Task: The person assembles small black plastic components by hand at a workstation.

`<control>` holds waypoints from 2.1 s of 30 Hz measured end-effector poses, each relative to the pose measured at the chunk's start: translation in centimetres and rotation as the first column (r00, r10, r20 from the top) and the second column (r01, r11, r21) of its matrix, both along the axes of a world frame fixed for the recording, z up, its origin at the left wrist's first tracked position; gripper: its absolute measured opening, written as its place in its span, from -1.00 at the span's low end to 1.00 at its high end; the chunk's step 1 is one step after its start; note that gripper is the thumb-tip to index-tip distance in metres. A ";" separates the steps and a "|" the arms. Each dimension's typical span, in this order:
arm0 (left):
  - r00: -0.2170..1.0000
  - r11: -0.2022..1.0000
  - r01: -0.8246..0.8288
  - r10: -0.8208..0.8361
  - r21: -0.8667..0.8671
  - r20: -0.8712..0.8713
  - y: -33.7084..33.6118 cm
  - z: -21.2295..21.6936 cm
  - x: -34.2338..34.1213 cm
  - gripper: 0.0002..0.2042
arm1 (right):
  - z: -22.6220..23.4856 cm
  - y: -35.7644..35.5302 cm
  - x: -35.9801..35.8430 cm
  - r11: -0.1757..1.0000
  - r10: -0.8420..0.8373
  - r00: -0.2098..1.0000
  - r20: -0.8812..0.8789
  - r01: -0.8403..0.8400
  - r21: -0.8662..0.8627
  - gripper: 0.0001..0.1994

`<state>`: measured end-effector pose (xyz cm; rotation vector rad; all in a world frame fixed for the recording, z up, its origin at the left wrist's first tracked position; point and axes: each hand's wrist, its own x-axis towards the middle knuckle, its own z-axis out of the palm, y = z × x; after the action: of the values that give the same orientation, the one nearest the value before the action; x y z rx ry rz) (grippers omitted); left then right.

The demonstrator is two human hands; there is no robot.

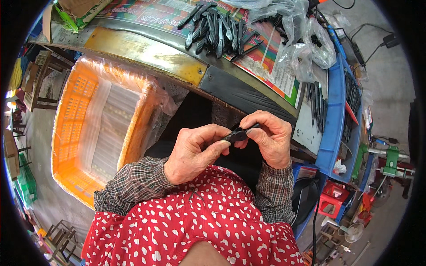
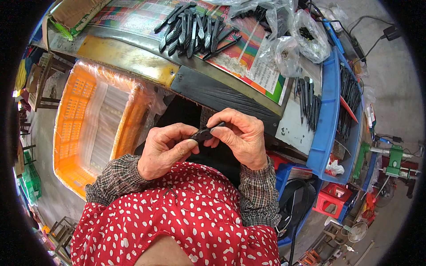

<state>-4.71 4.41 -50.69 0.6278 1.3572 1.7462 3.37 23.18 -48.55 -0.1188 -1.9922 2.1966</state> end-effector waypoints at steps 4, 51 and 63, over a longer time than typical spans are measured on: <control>0.984 0.999 -0.051 0.051 0.006 -0.173 0.1 -0.1 0.1 -0.83 | -0.5 0.2 0.0 0.999 0.034 0.999 -0.032 -0.034 -0.001 -0.86; 0.640 0.962 -0.168 0.273 0.216 -0.719 0.0 -1.5 1.3 -0.73 | -2.0 -0.9 2.2 0.995 -0.041 0.971 -0.236 0.062 0.079 -0.89; 0.786 0.985 -0.099 0.166 0.144 -0.596 0.0 -1.5 1.1 -0.80 | -2.0 -1.7 2.0 0.982 -0.089 0.986 -0.143 0.110 0.151 -0.87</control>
<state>-3.62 4.38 -52.19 1.2641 1.7790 1.8120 5.35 21.46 -50.52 -0.0458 -2.0291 1.9240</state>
